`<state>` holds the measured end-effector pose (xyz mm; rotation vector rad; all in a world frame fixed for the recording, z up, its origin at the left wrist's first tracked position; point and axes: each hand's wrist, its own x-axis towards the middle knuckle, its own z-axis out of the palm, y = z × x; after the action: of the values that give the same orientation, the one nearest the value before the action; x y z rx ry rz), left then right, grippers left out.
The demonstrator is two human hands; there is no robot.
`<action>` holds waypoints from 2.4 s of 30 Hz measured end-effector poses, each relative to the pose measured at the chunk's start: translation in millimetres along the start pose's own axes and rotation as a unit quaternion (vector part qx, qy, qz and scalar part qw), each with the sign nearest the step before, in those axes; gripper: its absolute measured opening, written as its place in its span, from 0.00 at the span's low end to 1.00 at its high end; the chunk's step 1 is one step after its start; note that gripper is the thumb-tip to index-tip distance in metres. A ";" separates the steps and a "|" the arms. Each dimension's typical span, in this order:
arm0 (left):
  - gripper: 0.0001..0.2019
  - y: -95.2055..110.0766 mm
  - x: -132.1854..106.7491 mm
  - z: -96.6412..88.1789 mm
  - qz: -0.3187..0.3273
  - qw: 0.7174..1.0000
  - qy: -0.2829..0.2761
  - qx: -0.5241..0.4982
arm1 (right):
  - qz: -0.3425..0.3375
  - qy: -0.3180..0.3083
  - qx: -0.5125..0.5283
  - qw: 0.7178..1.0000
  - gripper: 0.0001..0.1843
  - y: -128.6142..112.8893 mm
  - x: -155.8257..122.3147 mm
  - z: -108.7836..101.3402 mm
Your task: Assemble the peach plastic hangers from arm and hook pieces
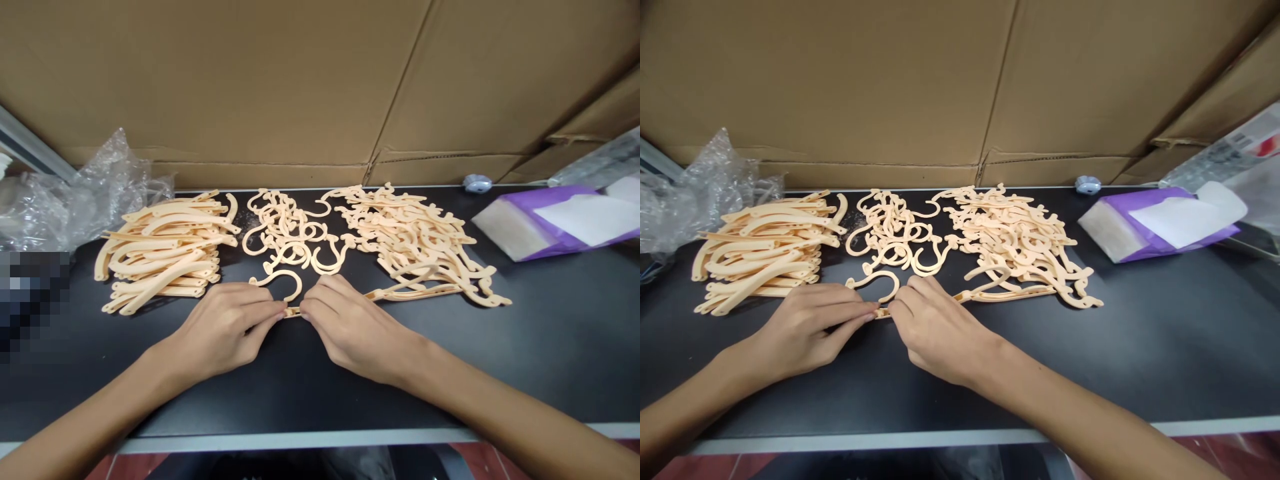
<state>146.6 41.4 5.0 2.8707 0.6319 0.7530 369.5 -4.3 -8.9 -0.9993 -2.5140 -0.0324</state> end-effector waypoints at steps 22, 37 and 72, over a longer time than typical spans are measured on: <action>0.08 -1.0 2.1 -1.9 0.028 0.995 0.094 0.028 | 0.006 0.103 -0.006 0.995 0.11 1.4 2.9 -14.4; 0.05 -5.0 0.2 -5.2 0.027 0.989 0.112 0.091 | -0.082 0.215 -0.073 0.970 0.12 -3.6 7.3 -22.1; 0.02 -12.1 3.7 -3.8 -0.083 0.970 0.177 0.142 | 0.422 0.390 0.675 0.462 0.18 38.7 18.8 -38.9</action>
<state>143.3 53.9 7.5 2.8946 1.0902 1.2542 397.8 29.7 28.7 -0.8872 -0.4246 1.2417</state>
